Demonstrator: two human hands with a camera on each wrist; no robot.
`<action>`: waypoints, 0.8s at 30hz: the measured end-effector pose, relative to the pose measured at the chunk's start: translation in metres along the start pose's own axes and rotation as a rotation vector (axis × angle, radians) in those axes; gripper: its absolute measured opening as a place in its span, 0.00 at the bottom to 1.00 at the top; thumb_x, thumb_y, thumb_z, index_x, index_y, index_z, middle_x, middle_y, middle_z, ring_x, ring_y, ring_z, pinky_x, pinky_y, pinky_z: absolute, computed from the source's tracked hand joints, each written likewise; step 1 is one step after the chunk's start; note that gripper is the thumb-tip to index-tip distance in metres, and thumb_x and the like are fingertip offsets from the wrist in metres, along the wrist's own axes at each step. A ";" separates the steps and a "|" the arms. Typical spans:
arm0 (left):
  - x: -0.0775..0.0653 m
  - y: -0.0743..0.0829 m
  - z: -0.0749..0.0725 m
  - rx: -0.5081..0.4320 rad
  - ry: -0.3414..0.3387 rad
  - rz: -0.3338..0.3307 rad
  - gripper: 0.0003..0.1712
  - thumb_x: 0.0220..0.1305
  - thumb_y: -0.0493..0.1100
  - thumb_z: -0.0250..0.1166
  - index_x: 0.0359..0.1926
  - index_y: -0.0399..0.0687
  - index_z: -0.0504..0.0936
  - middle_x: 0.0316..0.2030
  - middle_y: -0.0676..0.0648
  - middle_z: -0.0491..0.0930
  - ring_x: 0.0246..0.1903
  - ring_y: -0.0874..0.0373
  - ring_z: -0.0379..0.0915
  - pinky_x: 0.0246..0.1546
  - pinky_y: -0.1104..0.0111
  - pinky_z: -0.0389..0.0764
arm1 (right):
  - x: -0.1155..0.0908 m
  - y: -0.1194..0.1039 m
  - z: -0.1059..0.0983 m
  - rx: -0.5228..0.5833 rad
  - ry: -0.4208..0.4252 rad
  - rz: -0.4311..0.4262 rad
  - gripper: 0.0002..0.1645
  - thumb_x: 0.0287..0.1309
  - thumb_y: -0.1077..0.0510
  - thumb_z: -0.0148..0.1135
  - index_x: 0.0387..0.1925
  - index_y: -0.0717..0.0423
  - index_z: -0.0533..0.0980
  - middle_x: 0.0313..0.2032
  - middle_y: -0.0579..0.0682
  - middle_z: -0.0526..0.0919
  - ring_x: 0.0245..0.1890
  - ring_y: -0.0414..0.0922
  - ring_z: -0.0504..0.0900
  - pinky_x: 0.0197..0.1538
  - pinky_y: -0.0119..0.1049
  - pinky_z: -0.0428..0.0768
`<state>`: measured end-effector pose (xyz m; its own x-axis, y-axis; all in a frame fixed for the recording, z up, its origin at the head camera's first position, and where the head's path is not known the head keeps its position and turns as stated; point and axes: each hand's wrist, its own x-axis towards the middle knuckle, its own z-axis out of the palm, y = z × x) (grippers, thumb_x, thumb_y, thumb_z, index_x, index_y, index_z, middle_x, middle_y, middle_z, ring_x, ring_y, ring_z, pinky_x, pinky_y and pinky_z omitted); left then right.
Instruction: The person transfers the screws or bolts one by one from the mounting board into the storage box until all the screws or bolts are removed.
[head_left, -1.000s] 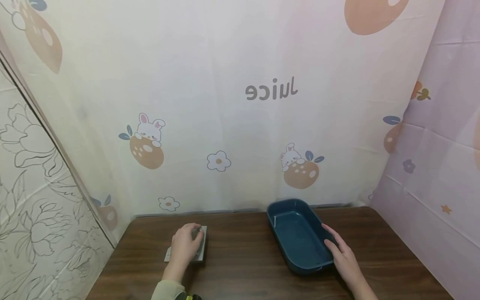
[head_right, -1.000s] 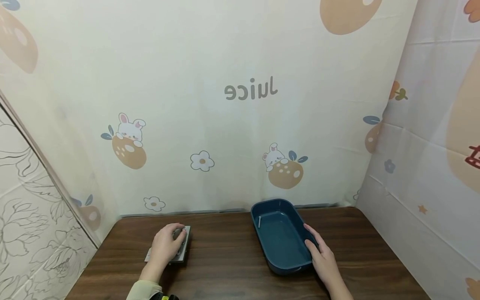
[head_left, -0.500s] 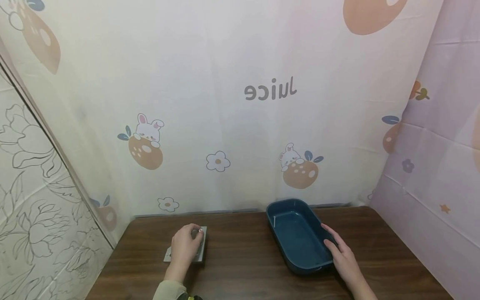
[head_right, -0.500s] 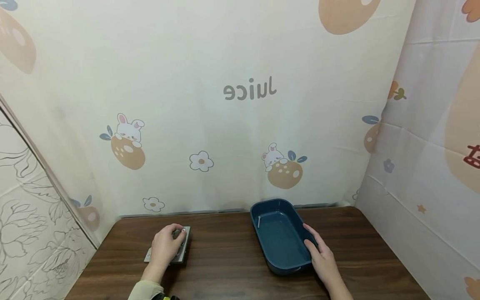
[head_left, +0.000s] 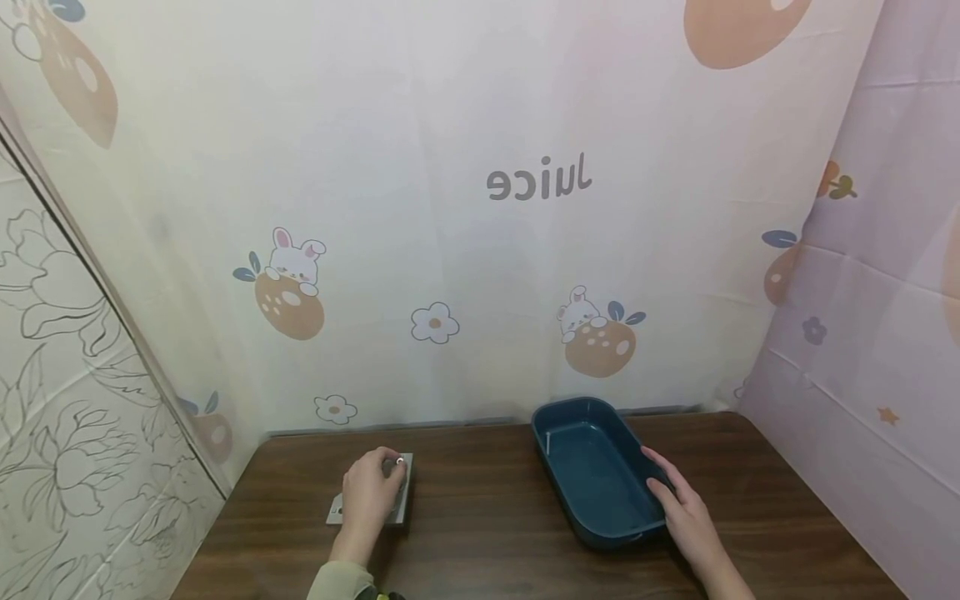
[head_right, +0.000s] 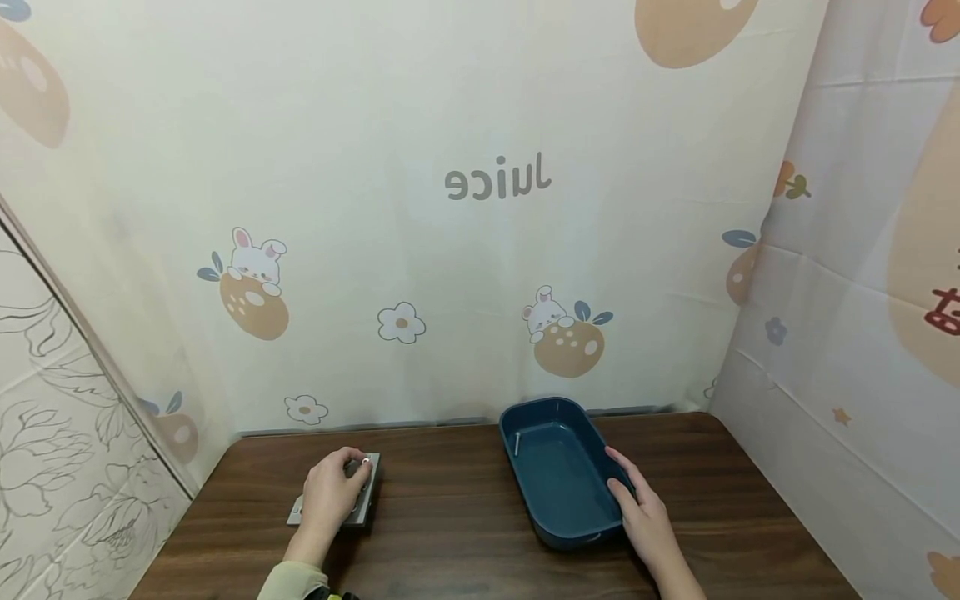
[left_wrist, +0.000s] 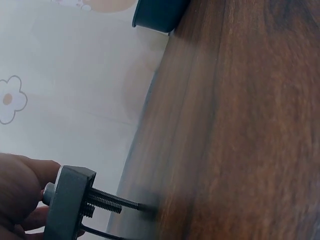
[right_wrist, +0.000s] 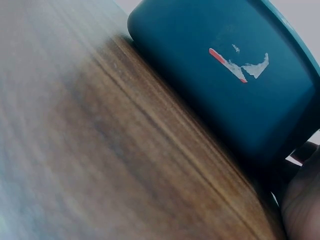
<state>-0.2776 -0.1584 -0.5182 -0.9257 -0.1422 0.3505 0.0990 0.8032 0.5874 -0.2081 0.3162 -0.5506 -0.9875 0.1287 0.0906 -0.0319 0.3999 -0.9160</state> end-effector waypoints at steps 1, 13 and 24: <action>0.000 0.000 0.000 0.001 0.001 0.001 0.05 0.62 0.43 0.70 0.37 0.47 0.87 0.41 0.43 0.87 0.31 0.53 0.74 0.36 0.54 0.77 | 0.000 0.000 0.000 0.000 0.000 -0.001 0.34 0.77 0.39 0.45 0.78 0.38 0.56 0.78 0.53 0.54 0.77 0.60 0.48 0.67 0.73 0.50; 0.002 -0.001 0.000 -0.006 0.003 -0.017 0.06 0.62 0.45 0.69 0.37 0.48 0.87 0.41 0.45 0.87 0.34 0.52 0.75 0.37 0.55 0.76 | -0.002 -0.002 0.000 0.000 -0.013 -0.024 0.34 0.78 0.40 0.44 0.78 0.42 0.55 0.78 0.55 0.53 0.76 0.61 0.48 0.66 0.73 0.52; 0.001 0.001 -0.003 -0.043 0.012 0.009 0.07 0.61 0.43 0.71 0.39 0.47 0.87 0.45 0.44 0.87 0.47 0.45 0.82 0.49 0.48 0.80 | 0.000 0.002 0.000 0.001 -0.002 -0.012 0.34 0.77 0.38 0.44 0.78 0.40 0.56 0.78 0.54 0.54 0.76 0.61 0.49 0.66 0.73 0.52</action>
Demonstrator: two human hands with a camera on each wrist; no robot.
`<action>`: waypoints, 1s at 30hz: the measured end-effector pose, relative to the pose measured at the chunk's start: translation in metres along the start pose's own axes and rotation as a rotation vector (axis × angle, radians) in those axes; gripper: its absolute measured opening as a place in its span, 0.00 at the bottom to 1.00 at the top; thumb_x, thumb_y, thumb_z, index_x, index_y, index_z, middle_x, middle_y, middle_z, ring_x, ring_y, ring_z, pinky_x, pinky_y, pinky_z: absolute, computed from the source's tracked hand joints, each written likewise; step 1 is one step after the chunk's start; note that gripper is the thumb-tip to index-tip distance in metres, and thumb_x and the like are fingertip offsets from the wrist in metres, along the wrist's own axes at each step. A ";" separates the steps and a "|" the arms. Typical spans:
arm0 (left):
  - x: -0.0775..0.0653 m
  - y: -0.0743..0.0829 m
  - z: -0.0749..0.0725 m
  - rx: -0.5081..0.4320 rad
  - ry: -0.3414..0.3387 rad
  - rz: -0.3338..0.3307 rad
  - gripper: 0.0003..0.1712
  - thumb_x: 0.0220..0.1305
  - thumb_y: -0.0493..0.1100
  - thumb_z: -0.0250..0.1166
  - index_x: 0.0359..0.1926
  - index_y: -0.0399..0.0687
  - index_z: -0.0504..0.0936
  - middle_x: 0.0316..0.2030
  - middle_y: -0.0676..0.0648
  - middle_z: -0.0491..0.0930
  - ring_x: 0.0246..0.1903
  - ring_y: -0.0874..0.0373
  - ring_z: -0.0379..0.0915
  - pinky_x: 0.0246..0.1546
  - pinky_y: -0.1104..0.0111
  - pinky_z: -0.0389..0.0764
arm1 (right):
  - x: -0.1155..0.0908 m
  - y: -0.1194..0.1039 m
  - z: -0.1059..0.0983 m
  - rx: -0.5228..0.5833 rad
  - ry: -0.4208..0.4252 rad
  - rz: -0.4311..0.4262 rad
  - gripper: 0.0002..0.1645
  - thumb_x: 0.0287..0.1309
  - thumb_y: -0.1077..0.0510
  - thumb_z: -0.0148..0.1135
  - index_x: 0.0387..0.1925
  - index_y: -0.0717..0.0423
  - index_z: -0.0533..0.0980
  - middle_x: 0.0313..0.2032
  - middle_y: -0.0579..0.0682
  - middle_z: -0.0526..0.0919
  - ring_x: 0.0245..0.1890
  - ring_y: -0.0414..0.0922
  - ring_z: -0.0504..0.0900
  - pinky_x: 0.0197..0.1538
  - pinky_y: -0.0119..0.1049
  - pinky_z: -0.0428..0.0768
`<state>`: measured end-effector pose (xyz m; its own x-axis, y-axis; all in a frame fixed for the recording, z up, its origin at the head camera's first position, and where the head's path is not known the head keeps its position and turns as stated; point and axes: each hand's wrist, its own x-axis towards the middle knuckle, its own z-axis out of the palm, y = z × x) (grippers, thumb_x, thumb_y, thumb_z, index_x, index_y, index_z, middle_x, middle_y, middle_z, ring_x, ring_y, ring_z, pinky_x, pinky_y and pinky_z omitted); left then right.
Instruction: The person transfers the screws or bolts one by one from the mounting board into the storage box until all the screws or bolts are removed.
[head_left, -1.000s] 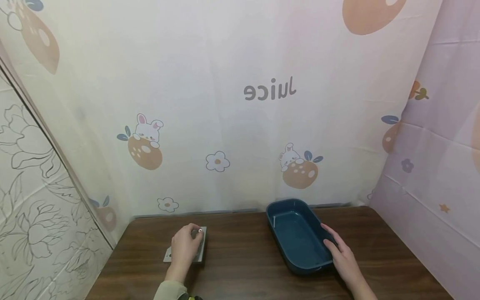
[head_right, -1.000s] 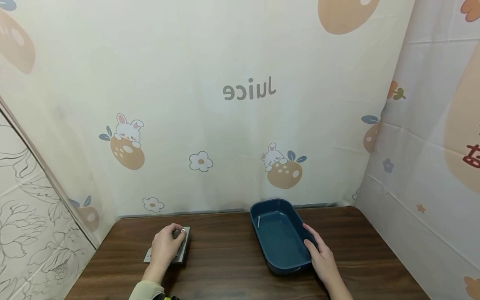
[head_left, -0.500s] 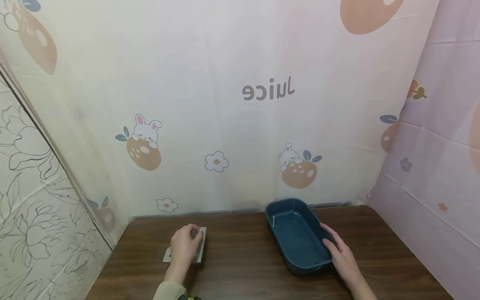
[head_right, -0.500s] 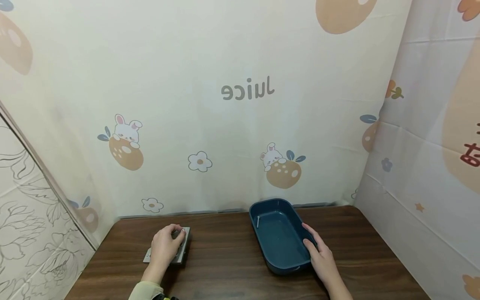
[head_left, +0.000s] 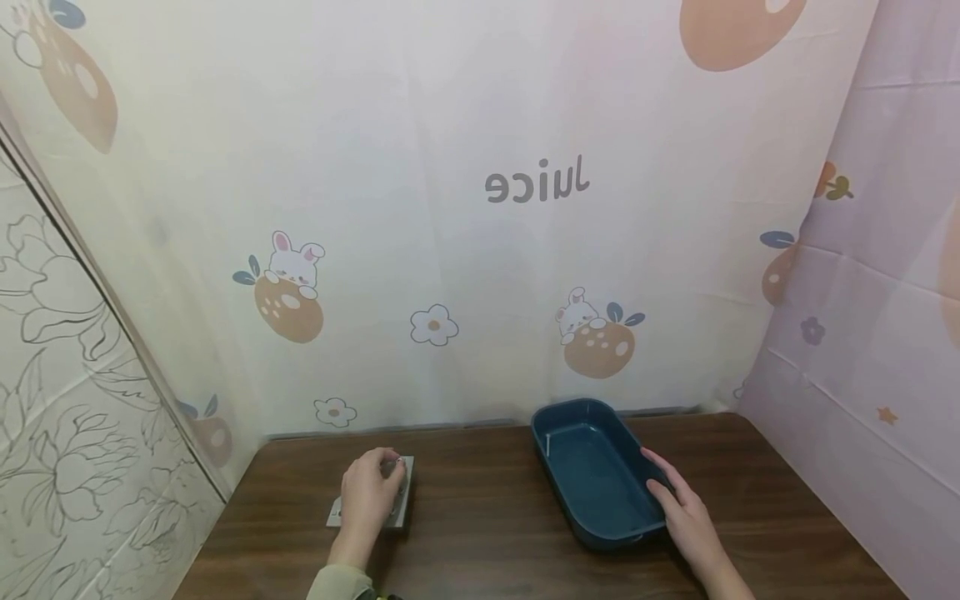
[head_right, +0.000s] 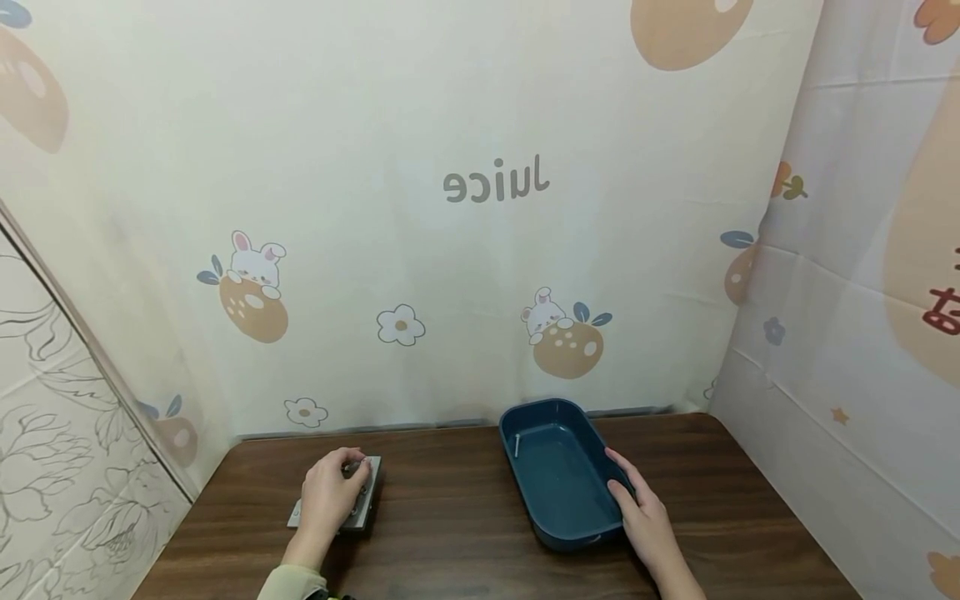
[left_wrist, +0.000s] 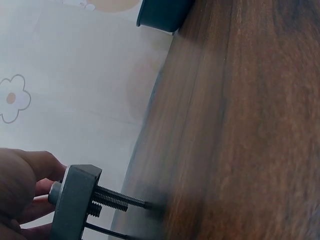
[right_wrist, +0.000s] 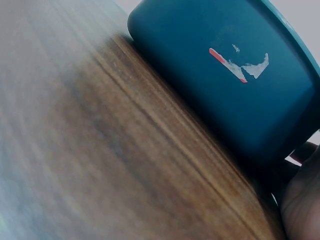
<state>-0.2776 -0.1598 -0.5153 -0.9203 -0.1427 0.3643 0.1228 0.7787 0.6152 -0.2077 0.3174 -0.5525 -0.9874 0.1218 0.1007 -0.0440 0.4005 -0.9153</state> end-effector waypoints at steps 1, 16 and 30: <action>0.000 0.000 0.000 0.000 0.006 0.009 0.07 0.61 0.43 0.71 0.39 0.47 0.87 0.44 0.44 0.87 0.47 0.46 0.83 0.49 0.48 0.80 | 0.000 0.000 0.000 -0.001 0.001 -0.005 0.34 0.77 0.38 0.44 0.78 0.40 0.56 0.78 0.54 0.54 0.76 0.61 0.49 0.66 0.73 0.52; -0.002 0.004 0.001 -0.010 0.061 0.022 0.06 0.60 0.41 0.70 0.38 0.45 0.86 0.39 0.45 0.87 0.42 0.48 0.83 0.44 0.50 0.80 | 0.000 0.000 0.000 0.001 -0.011 0.007 0.35 0.77 0.38 0.44 0.78 0.40 0.54 0.78 0.54 0.53 0.76 0.61 0.48 0.66 0.73 0.52; 0.000 0.004 0.001 -0.012 0.010 -0.023 0.07 0.60 0.42 0.70 0.38 0.47 0.86 0.43 0.44 0.87 0.47 0.46 0.82 0.49 0.47 0.79 | -0.001 -0.002 0.000 0.007 -0.002 0.010 0.35 0.76 0.38 0.44 0.78 0.41 0.56 0.78 0.54 0.54 0.76 0.60 0.48 0.67 0.73 0.51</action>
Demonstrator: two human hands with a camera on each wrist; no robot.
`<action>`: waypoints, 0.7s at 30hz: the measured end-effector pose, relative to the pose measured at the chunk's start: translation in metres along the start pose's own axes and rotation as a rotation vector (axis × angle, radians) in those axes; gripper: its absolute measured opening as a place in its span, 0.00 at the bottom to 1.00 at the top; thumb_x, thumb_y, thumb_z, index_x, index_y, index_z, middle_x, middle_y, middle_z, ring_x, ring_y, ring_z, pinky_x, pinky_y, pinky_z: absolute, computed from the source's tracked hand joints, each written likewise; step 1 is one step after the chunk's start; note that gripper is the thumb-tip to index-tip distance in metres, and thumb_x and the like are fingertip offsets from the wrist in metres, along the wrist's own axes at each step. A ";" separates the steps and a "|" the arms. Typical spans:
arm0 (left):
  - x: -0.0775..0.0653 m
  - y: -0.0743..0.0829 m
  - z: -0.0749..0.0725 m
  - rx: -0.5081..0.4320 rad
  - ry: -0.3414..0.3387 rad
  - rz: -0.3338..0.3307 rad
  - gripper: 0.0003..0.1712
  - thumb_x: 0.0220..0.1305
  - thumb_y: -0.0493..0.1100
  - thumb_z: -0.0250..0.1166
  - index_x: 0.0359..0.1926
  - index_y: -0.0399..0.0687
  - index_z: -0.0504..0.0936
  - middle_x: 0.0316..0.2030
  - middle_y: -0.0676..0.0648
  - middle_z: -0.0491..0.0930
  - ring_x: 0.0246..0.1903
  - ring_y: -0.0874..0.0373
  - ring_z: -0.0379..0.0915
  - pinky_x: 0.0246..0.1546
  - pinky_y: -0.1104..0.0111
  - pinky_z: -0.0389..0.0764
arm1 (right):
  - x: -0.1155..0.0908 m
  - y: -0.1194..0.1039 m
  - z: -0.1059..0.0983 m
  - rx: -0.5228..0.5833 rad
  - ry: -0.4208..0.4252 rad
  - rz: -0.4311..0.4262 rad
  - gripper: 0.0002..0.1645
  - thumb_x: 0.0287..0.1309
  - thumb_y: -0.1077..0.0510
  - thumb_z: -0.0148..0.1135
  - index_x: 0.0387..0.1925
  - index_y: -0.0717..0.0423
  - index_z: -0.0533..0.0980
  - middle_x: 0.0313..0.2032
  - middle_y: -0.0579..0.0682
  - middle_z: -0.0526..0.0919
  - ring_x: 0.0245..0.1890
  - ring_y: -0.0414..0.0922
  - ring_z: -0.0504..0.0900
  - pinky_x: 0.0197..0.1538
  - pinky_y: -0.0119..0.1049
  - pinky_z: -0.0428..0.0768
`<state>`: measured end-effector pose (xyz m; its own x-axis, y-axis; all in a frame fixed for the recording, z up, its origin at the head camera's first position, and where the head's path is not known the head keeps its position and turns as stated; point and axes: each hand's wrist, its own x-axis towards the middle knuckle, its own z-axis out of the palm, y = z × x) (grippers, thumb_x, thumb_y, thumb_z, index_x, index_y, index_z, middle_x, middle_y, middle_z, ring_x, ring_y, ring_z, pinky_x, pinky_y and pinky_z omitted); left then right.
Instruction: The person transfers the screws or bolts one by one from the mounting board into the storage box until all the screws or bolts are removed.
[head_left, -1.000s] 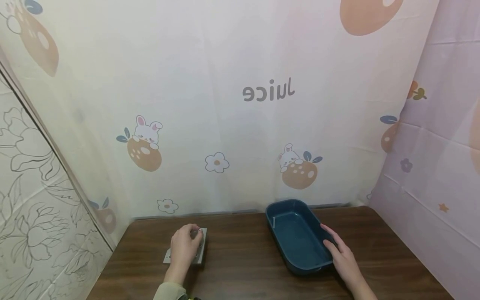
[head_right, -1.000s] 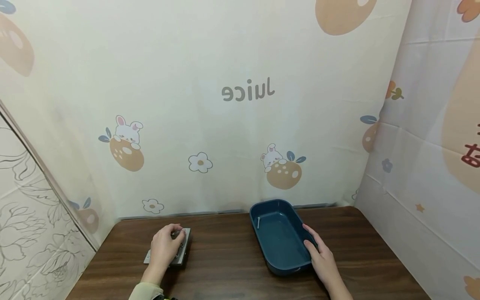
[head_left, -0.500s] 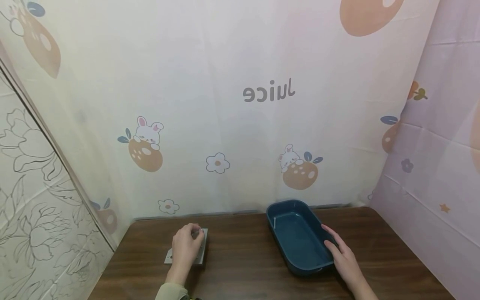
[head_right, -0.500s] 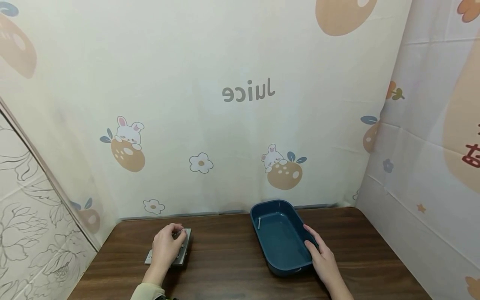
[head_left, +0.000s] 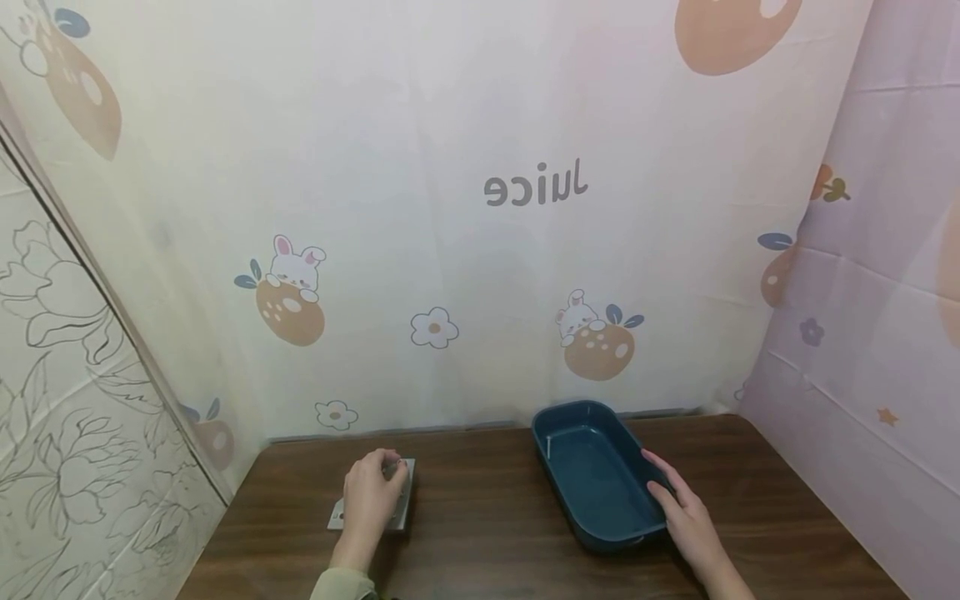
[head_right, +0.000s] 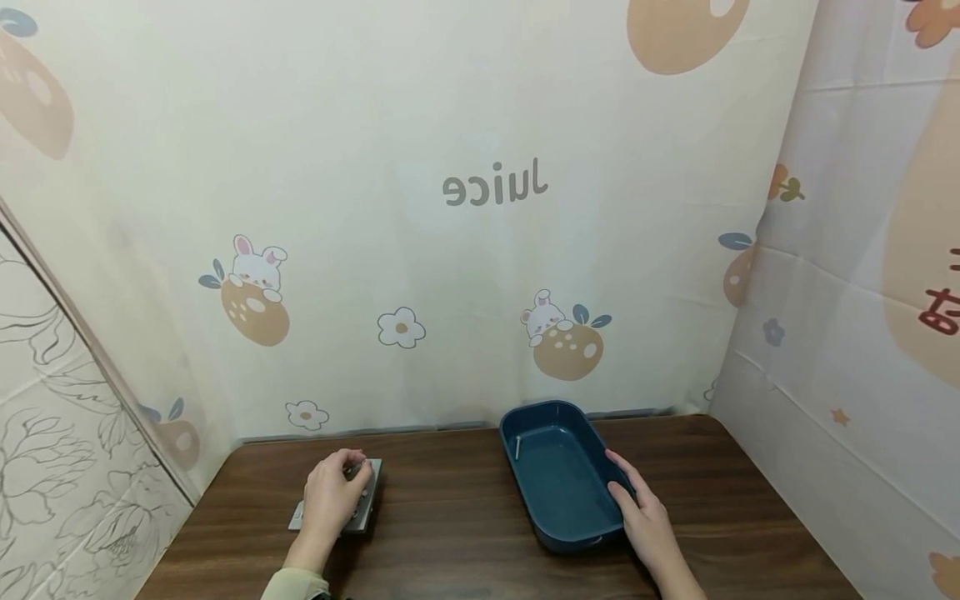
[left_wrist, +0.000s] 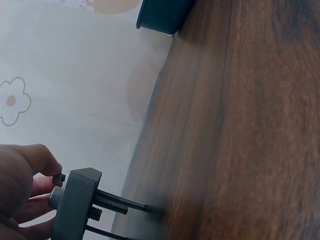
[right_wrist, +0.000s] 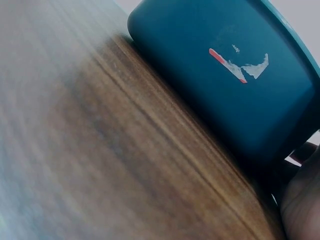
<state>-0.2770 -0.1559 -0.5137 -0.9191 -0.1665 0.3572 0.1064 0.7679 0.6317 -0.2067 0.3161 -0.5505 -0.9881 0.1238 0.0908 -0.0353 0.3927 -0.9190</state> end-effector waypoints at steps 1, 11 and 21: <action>0.000 0.000 0.000 0.002 -0.003 0.001 0.07 0.60 0.43 0.70 0.38 0.46 0.86 0.43 0.44 0.87 0.47 0.45 0.82 0.49 0.47 0.79 | 0.000 0.000 0.000 0.003 -0.001 -0.002 0.35 0.77 0.38 0.44 0.78 0.41 0.55 0.78 0.54 0.54 0.76 0.61 0.48 0.67 0.73 0.51; 0.001 -0.002 0.002 0.014 0.006 0.015 0.07 0.59 0.43 0.71 0.38 0.46 0.86 0.41 0.45 0.87 0.46 0.46 0.82 0.48 0.48 0.79 | 0.000 -0.002 0.000 -0.010 0.003 0.029 0.35 0.76 0.37 0.45 0.78 0.39 0.56 0.78 0.54 0.55 0.77 0.61 0.48 0.67 0.73 0.51; 0.000 -0.003 0.004 0.020 -0.003 0.021 0.07 0.61 0.43 0.71 0.39 0.46 0.86 0.42 0.45 0.87 0.47 0.45 0.81 0.49 0.48 0.78 | 0.000 0.000 0.000 -0.009 0.002 -0.012 0.35 0.77 0.38 0.44 0.78 0.41 0.56 0.77 0.55 0.54 0.76 0.61 0.48 0.66 0.73 0.52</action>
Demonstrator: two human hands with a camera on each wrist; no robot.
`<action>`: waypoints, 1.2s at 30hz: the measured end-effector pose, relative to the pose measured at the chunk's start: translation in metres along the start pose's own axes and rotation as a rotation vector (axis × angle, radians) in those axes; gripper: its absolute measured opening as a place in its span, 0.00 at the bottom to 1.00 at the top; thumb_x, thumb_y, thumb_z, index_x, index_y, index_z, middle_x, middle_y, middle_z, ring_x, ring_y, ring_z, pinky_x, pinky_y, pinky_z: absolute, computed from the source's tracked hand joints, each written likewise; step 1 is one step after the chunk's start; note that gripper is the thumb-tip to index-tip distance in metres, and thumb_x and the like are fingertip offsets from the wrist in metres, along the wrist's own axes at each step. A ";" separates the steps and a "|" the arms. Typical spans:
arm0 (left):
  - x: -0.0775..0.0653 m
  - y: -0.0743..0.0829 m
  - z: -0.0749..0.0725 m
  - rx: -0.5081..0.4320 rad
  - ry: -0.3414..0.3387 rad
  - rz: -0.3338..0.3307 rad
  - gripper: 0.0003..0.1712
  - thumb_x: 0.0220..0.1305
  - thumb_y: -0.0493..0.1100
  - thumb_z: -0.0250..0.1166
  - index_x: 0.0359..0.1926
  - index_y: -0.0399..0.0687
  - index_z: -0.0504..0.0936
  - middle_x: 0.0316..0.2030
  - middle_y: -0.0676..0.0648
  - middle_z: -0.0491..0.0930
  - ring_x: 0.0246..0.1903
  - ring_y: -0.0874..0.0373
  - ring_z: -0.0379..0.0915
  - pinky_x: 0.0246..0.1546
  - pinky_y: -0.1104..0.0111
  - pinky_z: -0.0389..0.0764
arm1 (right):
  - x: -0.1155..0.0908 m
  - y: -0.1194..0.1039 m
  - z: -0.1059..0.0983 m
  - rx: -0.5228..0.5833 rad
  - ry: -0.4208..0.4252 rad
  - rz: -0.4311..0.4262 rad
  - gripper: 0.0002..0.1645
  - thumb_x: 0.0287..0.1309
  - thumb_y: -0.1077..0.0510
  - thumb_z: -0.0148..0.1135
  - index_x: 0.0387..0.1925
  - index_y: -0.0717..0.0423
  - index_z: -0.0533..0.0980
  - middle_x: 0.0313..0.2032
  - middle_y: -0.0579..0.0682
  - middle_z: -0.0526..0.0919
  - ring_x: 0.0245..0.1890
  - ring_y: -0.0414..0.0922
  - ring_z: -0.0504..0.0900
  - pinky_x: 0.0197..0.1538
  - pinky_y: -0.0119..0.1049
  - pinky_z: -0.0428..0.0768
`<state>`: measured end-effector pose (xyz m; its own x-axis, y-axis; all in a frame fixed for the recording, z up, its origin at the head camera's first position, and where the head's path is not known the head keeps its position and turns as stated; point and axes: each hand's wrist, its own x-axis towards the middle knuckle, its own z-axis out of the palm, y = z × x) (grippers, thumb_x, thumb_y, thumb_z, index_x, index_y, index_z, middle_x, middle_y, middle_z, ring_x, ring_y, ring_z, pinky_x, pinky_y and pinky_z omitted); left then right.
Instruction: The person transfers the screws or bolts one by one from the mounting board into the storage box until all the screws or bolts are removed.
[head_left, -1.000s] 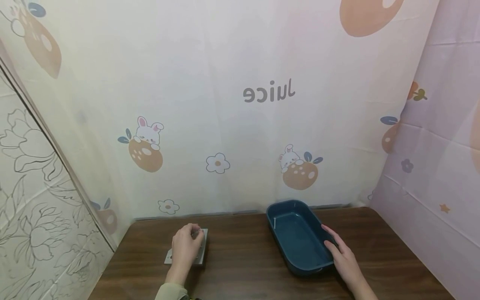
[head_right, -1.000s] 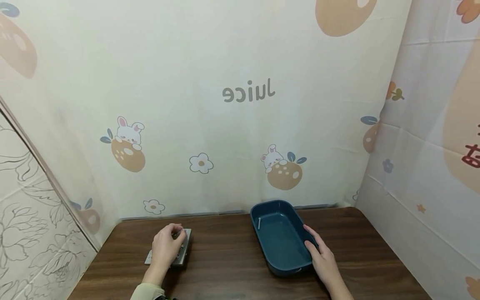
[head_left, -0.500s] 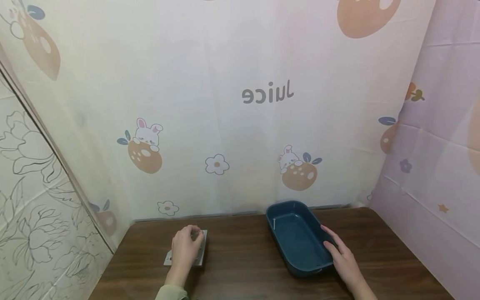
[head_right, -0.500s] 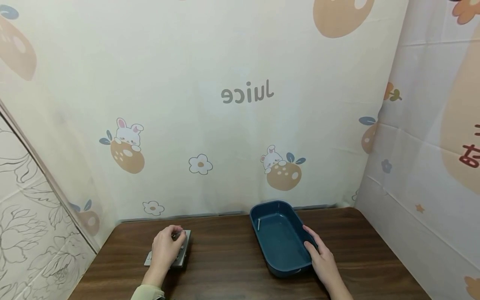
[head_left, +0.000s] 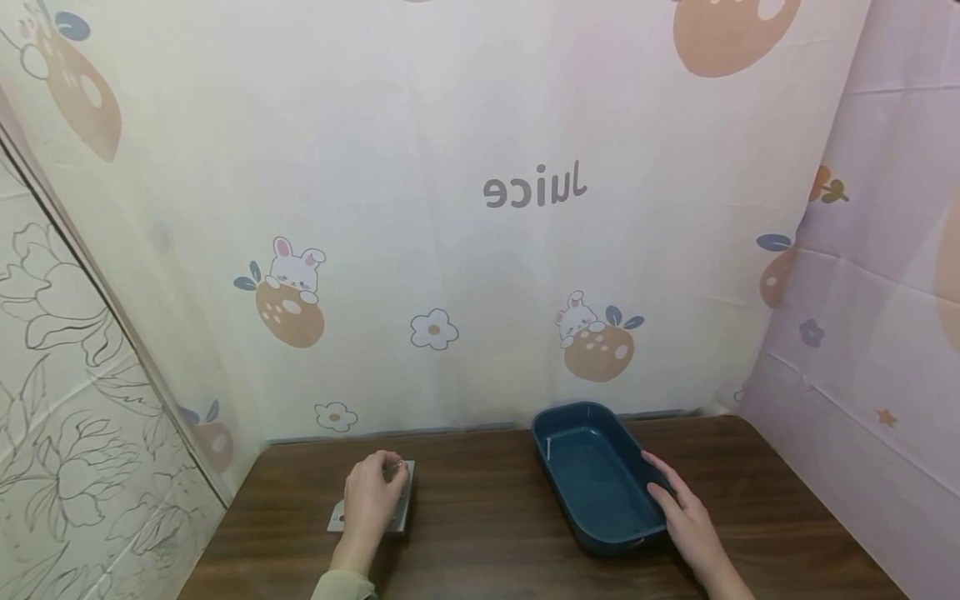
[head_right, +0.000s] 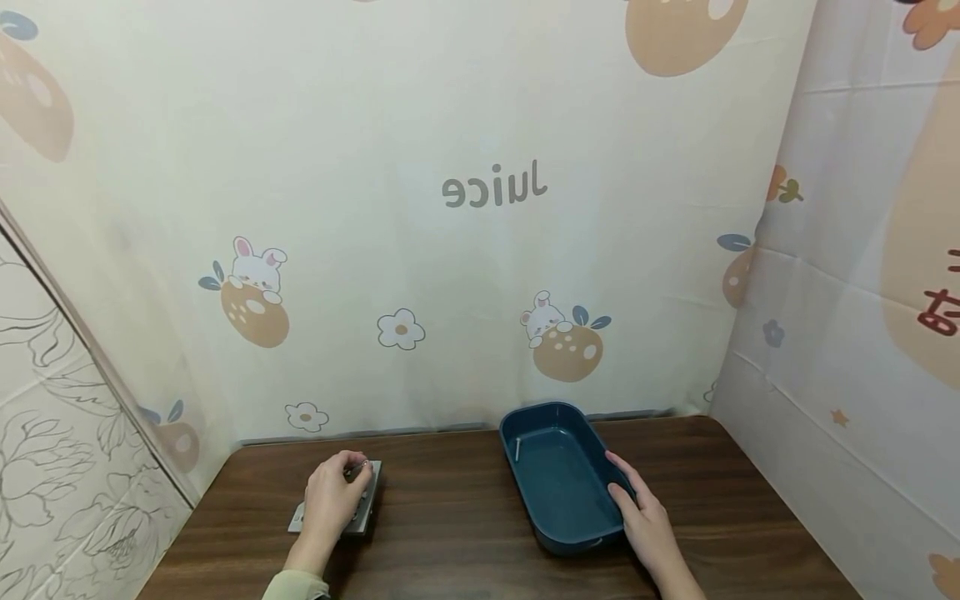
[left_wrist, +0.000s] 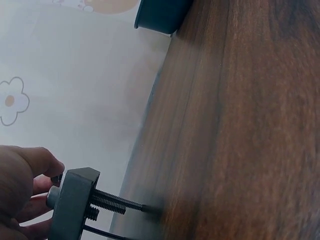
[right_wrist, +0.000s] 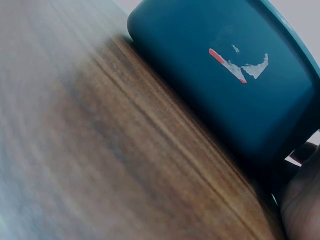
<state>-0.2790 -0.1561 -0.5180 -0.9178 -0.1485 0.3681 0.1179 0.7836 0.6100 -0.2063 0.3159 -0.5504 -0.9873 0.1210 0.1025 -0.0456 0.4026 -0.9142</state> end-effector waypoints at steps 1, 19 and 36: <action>0.000 0.000 0.000 -0.001 0.002 0.004 0.07 0.61 0.43 0.70 0.39 0.46 0.86 0.42 0.45 0.87 0.46 0.45 0.81 0.49 0.48 0.78 | 0.000 0.000 0.000 0.003 -0.001 -0.003 0.35 0.77 0.38 0.45 0.78 0.41 0.56 0.78 0.55 0.54 0.76 0.62 0.48 0.66 0.73 0.52; -0.002 0.005 -0.005 -0.046 0.022 0.043 0.06 0.62 0.41 0.71 0.40 0.46 0.87 0.43 0.45 0.86 0.48 0.45 0.79 0.50 0.47 0.77 | -0.002 0.001 -0.001 0.010 0.004 -0.002 0.35 0.75 0.37 0.46 0.77 0.38 0.57 0.78 0.52 0.54 0.76 0.62 0.47 0.65 0.73 0.53; -0.003 0.015 -0.013 -0.110 0.023 0.007 0.07 0.63 0.42 0.70 0.42 0.47 0.86 0.44 0.46 0.86 0.49 0.47 0.79 0.50 0.48 0.79 | -0.001 0.001 0.000 -0.006 0.010 -0.002 0.35 0.75 0.37 0.46 0.77 0.38 0.57 0.77 0.52 0.55 0.76 0.61 0.48 0.65 0.73 0.53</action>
<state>-0.2698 -0.1519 -0.5013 -0.9079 -0.1583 0.3882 0.1663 0.7140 0.6801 -0.2054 0.3166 -0.5513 -0.9857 0.1287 0.1086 -0.0471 0.4084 -0.9116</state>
